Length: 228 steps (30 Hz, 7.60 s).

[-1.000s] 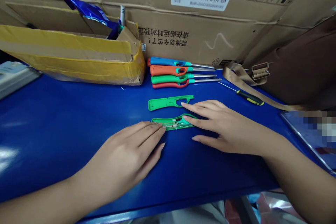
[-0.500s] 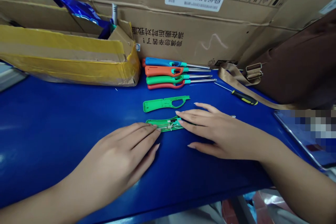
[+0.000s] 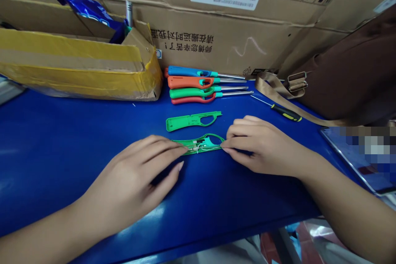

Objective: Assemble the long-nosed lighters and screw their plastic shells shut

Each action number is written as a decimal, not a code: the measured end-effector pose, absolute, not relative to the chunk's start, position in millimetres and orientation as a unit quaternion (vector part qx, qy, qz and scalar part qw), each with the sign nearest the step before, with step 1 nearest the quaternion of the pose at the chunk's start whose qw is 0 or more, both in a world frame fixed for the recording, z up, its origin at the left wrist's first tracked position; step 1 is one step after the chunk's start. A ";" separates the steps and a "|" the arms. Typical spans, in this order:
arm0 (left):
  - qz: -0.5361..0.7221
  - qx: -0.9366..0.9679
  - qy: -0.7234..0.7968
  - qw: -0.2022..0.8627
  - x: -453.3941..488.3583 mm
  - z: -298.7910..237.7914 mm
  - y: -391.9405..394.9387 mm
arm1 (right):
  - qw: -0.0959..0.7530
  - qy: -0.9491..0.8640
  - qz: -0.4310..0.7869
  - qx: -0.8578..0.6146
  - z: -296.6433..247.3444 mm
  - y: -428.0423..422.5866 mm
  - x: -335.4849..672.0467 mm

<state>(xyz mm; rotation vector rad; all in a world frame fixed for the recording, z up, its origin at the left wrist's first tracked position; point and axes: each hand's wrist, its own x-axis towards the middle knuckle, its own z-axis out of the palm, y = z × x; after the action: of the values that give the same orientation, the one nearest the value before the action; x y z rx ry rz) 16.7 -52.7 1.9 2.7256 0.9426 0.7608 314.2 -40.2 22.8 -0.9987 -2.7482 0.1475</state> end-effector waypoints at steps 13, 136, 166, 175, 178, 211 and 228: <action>0.231 0.892 0.389 -0.012 10.3 8.4 -57.2 | 0.141 -0.932 0.019 -0.334 24.6 -40.0 315.1; 0.254 0.877 0.367 0.180 14.7 -7.8 -31.8 | 0.166 -0.883 0.159 -0.409 1.1 -31.0 301.2; 0.235 0.893 0.353 0.152 12.2 -5.7 -29.9 | 0.173 -0.872 0.186 -0.418 -3.4 -30.6 299.5; 0.204 0.920 0.322 0.089 10.1 -7.0 -34.2 | 0.148 -0.899 0.129 -0.392 -0.4 -36.5 297.7; 0.207 0.924 0.313 0.076 10.8 -7.0 -35.3 | 0.135 -0.908 0.108 -0.383 -0.9 -36.5 298.0; 0.247 0.926 0.274 0.078 3.4 6.9 -29.4 | 0.158 -0.922 -0.005 -0.353 14.8 -34.4 314.9; 0.223 0.921 0.258 0.187 19.4 -4.8 -35.6 | 0.124 -0.940 0.049 -0.315 6.0 -37.9 298.7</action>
<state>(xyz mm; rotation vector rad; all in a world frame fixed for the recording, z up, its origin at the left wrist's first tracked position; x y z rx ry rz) 19.4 -35.6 -4.8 2.5935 0.7270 0.6279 298.7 -37.9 6.0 -0.9192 -2.7399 0.1415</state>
